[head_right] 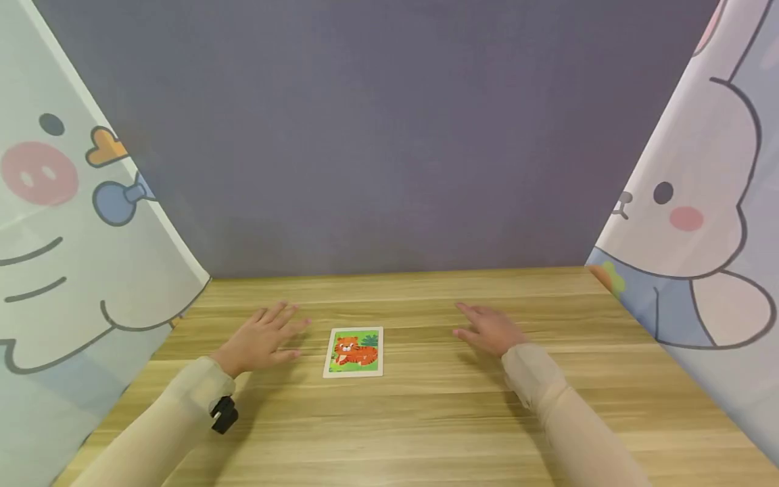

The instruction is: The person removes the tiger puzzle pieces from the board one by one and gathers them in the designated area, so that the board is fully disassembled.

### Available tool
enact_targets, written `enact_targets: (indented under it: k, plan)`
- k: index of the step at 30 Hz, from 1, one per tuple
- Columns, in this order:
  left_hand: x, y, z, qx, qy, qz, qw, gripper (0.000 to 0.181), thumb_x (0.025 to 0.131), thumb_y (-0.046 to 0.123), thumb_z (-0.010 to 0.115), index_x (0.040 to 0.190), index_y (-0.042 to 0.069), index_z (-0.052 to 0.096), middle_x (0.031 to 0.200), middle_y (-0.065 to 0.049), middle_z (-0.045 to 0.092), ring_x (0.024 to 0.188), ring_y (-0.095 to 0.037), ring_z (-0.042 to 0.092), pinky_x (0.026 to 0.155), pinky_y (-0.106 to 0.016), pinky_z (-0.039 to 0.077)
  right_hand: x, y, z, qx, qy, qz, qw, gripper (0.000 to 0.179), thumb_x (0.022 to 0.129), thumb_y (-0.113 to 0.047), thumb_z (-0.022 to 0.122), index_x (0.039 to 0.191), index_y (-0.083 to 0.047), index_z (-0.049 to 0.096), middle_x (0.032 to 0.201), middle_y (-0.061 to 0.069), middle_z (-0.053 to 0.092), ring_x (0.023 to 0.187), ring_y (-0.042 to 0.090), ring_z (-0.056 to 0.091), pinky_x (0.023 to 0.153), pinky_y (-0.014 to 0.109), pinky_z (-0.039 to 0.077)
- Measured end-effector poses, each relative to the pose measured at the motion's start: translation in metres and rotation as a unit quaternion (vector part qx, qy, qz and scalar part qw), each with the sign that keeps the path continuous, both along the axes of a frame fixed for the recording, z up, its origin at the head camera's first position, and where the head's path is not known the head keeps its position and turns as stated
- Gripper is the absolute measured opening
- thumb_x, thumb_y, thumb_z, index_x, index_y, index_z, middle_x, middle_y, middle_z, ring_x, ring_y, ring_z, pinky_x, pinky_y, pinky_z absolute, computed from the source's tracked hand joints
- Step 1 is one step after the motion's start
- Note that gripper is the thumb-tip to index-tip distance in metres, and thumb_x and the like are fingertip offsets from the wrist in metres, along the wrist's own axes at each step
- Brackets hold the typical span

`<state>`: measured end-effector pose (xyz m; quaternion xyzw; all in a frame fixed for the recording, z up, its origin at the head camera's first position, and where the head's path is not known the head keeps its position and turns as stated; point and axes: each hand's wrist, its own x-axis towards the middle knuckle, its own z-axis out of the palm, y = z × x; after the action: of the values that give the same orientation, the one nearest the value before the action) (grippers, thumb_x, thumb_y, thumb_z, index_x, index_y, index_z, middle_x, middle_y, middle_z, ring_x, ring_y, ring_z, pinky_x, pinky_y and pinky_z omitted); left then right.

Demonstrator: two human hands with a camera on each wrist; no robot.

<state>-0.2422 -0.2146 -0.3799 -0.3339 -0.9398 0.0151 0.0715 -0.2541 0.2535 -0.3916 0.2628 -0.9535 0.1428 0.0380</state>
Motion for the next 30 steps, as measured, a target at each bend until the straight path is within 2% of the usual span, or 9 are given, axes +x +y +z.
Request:
enact_targets:
  k: [4,7,11,15,20,24,30]
  plan:
    - [0.002,0.007,0.004,0.005,-0.004,-0.009,0.9999,0.06,0.095,0.039,0.064,0.146,0.01,0.05,0.15,-0.027,0.041,0.139,-0.05,0.034,0.107,-0.069,0.032,-0.006,-0.007,0.005,-0.008,-0.012,0.009,0.9998,0.055,0.101,-0.022,0.06,0.143,0.01,0.045,0.131,0.034,0.057,0.117,0.048,0.058,0.097,0.06,0.046]
    - [0.003,0.011,0.005,0.005,-0.01,-0.013,0.9999,0.062,0.095,0.039,0.064,0.147,0.009,0.049,0.15,-0.028,0.041,0.138,-0.051,0.035,0.106,-0.069,0.032,-0.01,-0.013,0.009,-0.03,-0.052,0.008,0.9981,0.052,0.101,-0.018,0.06,0.143,0.009,0.046,0.126,0.032,0.059,0.108,0.043,0.063,0.089,0.056,0.052]
    - [0.001,0.017,0.0,0.008,-0.029,-0.011,0.9995,0.063,0.097,0.04,0.063,0.149,0.009,0.046,0.152,-0.028,0.039,0.139,-0.051,0.034,0.108,-0.069,0.03,-0.013,-0.021,0.009,-0.066,-0.094,-0.009,0.9933,0.052,0.099,-0.015,0.061,0.143,0.008,0.046,0.12,0.028,0.062,0.1,0.037,0.066,0.082,0.051,0.054]
    - [-0.003,0.027,-0.006,0.014,-0.053,-0.017,0.9984,0.061,0.098,0.038,0.061,0.15,0.008,0.045,0.152,-0.028,0.038,0.139,-0.05,0.034,0.108,-0.069,0.03,-0.013,-0.028,0.002,-0.105,-0.091,-0.023,0.9901,0.051,0.097,-0.013,0.065,0.139,0.01,0.049,0.114,0.026,0.065,0.098,0.036,0.065,0.083,0.051,0.054]
    - [-0.004,0.037,-0.011,0.006,-0.103,-0.005,0.9947,0.058,0.101,0.035,0.056,0.152,0.011,0.042,0.155,-0.025,0.035,0.143,-0.047,0.031,0.111,-0.067,0.027,-0.017,-0.039,-0.009,-0.134,-0.082,-0.031,0.9871,0.049,0.095,-0.013,0.068,0.137,0.008,0.053,0.106,0.018,0.067,0.095,0.033,0.065,0.081,0.049,0.054]
    - [-0.003,0.044,-0.015,-0.002,-0.123,-0.001,0.9923,0.057,0.102,0.035,0.056,0.152,0.013,0.043,0.156,-0.022,0.035,0.143,-0.045,0.031,0.111,-0.066,0.027,-0.021,-0.049,-0.012,-0.13,-0.082,-0.027,0.9877,0.047,0.095,-0.013,0.068,0.135,0.009,0.055,0.099,0.011,0.066,0.091,0.029,0.065,0.078,0.046,0.054]
    - [-0.001,0.047,-0.017,-0.005,-0.14,0.01,0.99,0.056,0.101,0.034,0.057,0.151,0.013,0.044,0.156,-0.022,0.035,0.145,-0.043,0.03,0.113,-0.064,0.027,-0.024,-0.065,-0.016,-0.095,-0.089,-0.016,0.9913,0.043,0.094,-0.015,0.068,0.131,0.006,0.06,0.097,0.01,0.067,0.078,0.018,0.063,0.07,0.037,0.053]
